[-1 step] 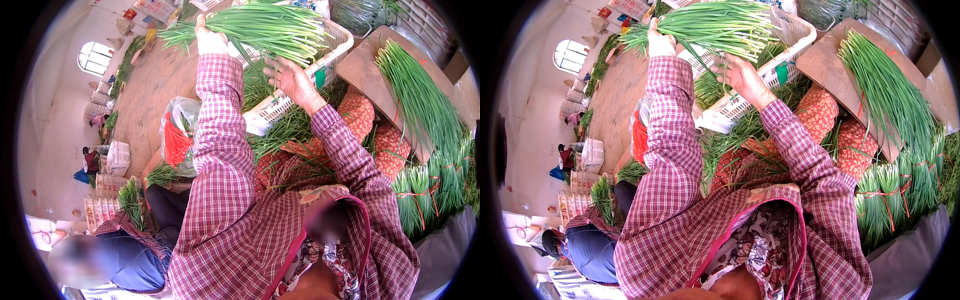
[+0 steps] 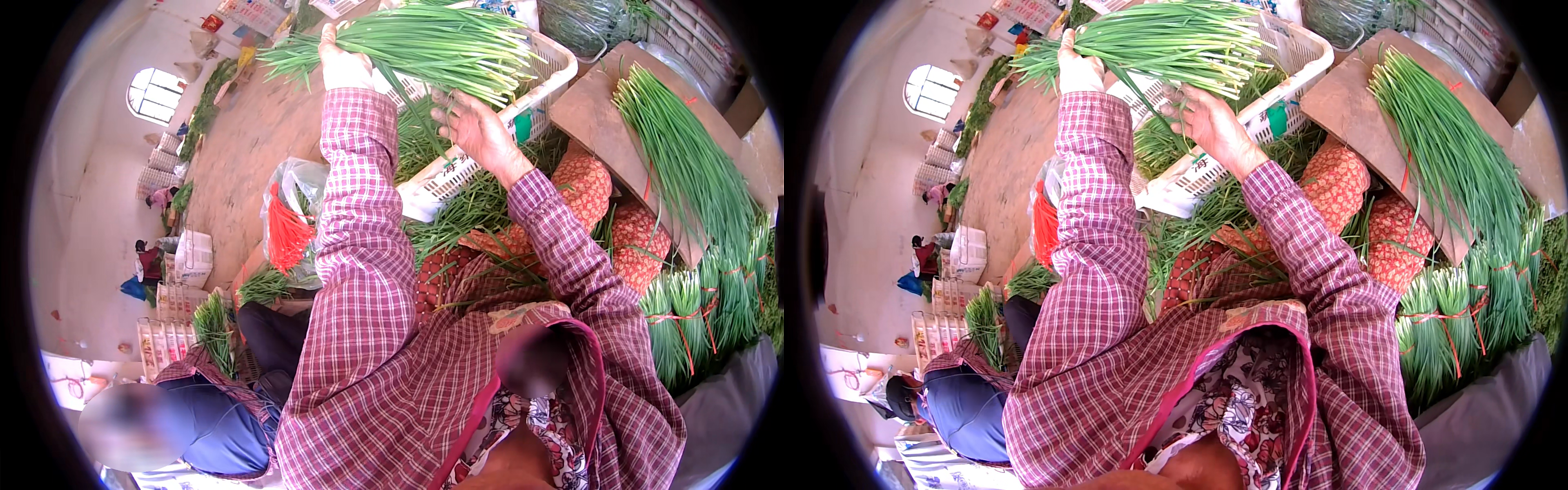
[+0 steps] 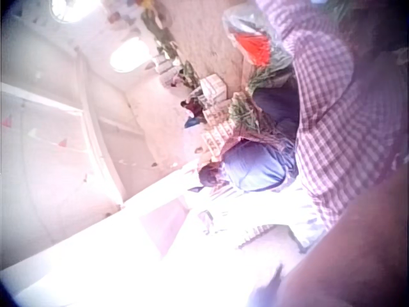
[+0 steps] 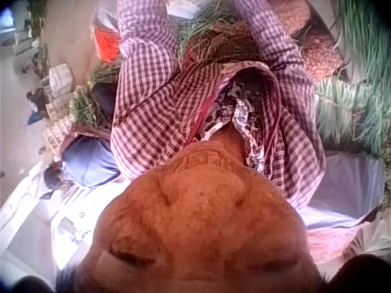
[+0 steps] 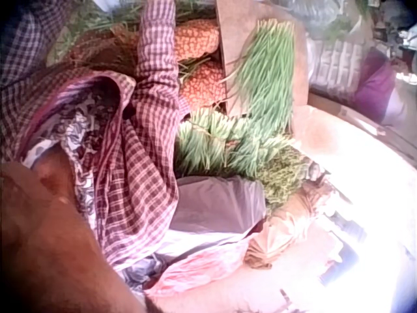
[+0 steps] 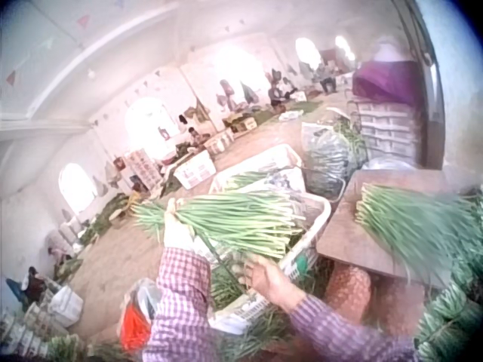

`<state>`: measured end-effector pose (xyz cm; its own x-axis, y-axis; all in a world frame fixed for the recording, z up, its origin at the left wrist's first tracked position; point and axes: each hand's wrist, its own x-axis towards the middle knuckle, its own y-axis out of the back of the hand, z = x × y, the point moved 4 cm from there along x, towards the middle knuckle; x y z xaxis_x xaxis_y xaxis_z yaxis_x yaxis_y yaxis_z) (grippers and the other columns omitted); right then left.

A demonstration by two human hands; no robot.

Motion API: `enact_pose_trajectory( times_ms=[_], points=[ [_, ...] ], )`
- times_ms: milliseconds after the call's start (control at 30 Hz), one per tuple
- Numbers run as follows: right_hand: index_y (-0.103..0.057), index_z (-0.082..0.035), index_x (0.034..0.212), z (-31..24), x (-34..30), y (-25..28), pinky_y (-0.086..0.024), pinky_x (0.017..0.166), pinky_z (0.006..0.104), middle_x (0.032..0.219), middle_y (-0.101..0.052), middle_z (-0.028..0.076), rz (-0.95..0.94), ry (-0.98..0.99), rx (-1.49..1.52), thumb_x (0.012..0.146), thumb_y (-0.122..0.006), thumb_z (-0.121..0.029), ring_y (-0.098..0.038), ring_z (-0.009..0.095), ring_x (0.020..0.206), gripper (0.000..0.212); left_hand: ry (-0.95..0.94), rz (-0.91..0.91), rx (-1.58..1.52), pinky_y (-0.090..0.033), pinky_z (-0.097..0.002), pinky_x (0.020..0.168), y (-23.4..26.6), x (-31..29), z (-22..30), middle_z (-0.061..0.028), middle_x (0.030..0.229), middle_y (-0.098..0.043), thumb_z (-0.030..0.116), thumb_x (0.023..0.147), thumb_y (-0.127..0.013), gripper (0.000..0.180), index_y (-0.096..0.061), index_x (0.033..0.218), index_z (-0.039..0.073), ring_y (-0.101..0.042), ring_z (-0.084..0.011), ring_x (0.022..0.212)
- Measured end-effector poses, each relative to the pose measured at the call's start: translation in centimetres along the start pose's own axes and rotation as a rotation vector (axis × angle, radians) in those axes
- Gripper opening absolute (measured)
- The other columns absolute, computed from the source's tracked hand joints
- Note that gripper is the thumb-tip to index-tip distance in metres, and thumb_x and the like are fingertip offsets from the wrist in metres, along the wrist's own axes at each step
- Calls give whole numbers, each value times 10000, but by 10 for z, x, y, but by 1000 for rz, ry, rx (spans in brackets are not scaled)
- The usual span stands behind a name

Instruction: The person sorts through piles of green chives by hand, trims the root ends with a knife, and secures organized bunches using red plastic ties.

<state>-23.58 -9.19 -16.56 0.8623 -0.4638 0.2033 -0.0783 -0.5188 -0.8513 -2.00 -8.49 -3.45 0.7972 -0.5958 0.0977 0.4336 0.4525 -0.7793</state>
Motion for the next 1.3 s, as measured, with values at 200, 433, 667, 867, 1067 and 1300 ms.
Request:
enact_pose_trajectory(
  times_ms=[200,433,667,867,1067,1300],
  points=[
    [-507,-118,1071,-14,-2,-8,-353,553,219,796,-478,-47,-99,-50,75,1005,-474,-298,-435,76,619,195,-87,-28,69,-537,-393,842,-7,-4,4,-77,922,-595,267,967,-549,231,-541,981,37,-591,-235,840],
    [-437,-125,814,-32,-41,-12,-177,441,205,619,-279,-99,-76,-47,-335,1023,-413,-288,-235,24,492,266,-143,34,260,-557,-395,860,-2,-18,17,-144,1071,-624,303,984,-507,299,-545,1125,42,-630,-246,936],
    [-545,-56,1046,-72,-123,28,-422,689,269,831,-543,60,-6,-37,-1238,981,-486,-370,-530,163,761,326,143,-623,-232,-447,-321,704,33,13,76,31,644,-497,269,972,-484,303,-491,691,153,-527,-139,694],
    [-339,-12,1451,-117,-99,-15,-343,1098,420,1428,-430,222,-58,328,-1670,850,-655,-504,-415,315,1334,838,170,-791,-213,-423,-263,703,15,-34,73,78,687,-464,273,945,-566,272,-462,708,189,-489,-77,694],
    [-148,-89,1529,-104,-32,-36,-310,1135,420,1517,-293,185,-294,263,-1141,784,-668,-364,-334,325,1382,950,416,-948,-431,-434,-257,756,-10,-43,55,100,672,-479,240,943,-567,266,-458,705,192,-498,-51,698],
    [-398,-28,1371,-55,-53,-27,-487,939,360,1221,-595,184,-272,119,-1131,909,-652,-330,-609,255,1090,607,401,-861,-404,-410,-280,735,6,-41,64,100,655,-458,223,932,-580,265,-460,700,174,-441,-61,653]
  ],
)
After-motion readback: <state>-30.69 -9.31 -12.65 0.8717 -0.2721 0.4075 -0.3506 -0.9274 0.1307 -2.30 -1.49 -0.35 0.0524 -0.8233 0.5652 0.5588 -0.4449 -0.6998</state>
